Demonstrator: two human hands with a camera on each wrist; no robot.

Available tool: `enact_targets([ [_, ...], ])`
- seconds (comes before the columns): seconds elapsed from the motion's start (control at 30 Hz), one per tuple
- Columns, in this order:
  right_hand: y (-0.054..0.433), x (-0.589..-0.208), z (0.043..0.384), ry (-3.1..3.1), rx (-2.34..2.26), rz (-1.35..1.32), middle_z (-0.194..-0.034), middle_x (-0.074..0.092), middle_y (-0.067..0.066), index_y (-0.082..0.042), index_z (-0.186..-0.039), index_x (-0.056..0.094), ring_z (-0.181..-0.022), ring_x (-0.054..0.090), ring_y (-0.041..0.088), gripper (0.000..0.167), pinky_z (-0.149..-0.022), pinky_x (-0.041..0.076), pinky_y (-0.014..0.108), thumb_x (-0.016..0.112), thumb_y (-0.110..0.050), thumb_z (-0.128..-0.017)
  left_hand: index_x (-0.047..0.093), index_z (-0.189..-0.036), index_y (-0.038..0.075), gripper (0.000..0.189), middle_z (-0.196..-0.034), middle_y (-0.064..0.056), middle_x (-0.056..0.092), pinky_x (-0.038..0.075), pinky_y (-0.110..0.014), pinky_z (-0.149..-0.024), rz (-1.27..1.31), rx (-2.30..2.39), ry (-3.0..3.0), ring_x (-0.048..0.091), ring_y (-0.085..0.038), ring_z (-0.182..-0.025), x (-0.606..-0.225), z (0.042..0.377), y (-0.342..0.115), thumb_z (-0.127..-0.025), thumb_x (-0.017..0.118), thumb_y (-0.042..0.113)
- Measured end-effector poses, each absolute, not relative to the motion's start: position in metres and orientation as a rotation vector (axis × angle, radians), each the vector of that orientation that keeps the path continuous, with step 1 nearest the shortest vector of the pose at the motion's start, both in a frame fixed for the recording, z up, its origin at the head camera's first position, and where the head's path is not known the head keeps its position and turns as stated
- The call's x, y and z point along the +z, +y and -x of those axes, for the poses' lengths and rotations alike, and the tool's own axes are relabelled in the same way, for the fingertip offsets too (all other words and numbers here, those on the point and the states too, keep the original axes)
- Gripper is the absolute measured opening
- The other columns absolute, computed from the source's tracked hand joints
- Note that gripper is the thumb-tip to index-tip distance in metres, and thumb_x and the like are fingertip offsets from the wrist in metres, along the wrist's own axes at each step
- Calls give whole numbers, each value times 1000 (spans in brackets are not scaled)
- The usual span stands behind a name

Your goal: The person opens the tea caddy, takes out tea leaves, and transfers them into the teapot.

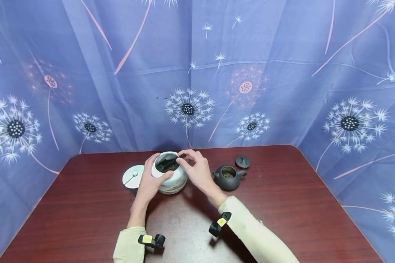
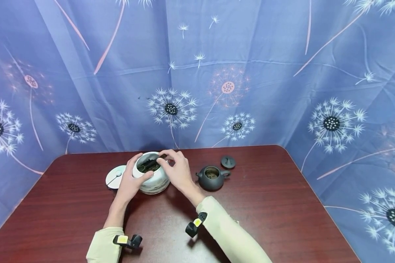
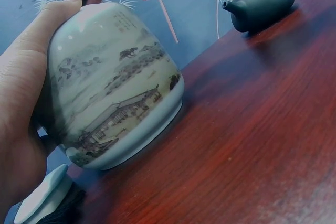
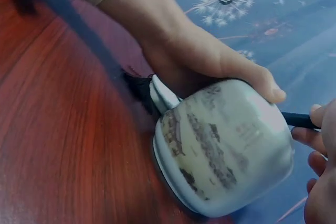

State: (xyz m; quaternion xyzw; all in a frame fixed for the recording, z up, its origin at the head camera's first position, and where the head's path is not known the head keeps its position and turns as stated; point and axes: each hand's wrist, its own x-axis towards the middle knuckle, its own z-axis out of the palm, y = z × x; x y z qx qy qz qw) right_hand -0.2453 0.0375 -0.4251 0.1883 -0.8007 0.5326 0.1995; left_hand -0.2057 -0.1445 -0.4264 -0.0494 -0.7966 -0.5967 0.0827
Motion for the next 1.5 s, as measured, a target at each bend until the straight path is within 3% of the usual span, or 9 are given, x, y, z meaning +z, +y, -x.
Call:
enact_targets([
  [0.17, 49, -426, 250, -2206, 1668, -467, -82, 74, 6, -18, -107, 72, -76, 59, 9, 16, -69, 44, 22, 72, -23, -92, 39, -150, 10, 81, -156, -10, 33, 21, -46, -120, 147, -1780, -2373, 31, -24, -144, -426, 206, -145, -82, 80, 20],
  [0.4, 66, -426, 251, -2190, 1757, -429, -81, 73, 5, -21, -109, 71, -70, 58, 8, 18, -63, 40, 23, 71, -27, -92, 38, -151, 11, 81, -157, -12, 31, 21, -48, -120, 144, -1797, -2374, 30, -26, -145, -427, 206, -145, -82, 80, 20],
  [0.53, 75, -423, 251, -2175, 1780, -402, -81, 72, 5, -14, -111, 71, -64, 52, 7, 22, -61, 37, 22, 72, -24, -92, 38, -151, 12, 81, -157, -10, 31, 21, -48, -120, 149, -1792, -2376, 30, -25, -145, -427, 207, -146, -83, 80, 21],
  [0.77, 87, -399, 234, -2165, 1808, -415, -84, 74, 8, -4, -113, 69, -71, 58, 18, 21, -61, 39, 22, 70, -13, -93, 39, -151, 12, 81, -157, -10, 32, 21, -49, -120, 157, -1783, -2377, 30, -27, -146, -426, 206, -146, -82, 80, 21],
  [1.0, 102, -385, 224, -2169, 1815, -408, -78, 70, -7, -5, -114, 69, -56, 45, 10, 21, -56, 36, 22, 68, -10, -94, 39, -151, 13, 80, -158, -10, 31, 21, -50, -120, 147, -1783, -2385, 29, -25, -145, -426, 206, -146, -82, 80, 21],
  [1.23, 117, -382, 223, -2153, 1818, -415, -77, 68, -14, -4, -114, 69, -69, 55, 6, 22, -65, 41, 21, 68, -12, -94, 39, -151, 14, 80, -157, -10, 32, 20, -49, -120, 137, -1781, -2382, 30, -26, -145, -428, 206, -146, -82, 80, 22],
  [1.5, 136, -381, 219, -2109, 1816, -361, -76, 68, -17, 1, -114, 68, -67, 53, 3, 23, -63, 39, 18, 69, -8, -92, 39, -151, 13, 81, -157, -10, 33, 21, -49, -120, 146, -1775, -2383, 31, -27, -145, -428, 206, -145, -82, 80, 23],
])
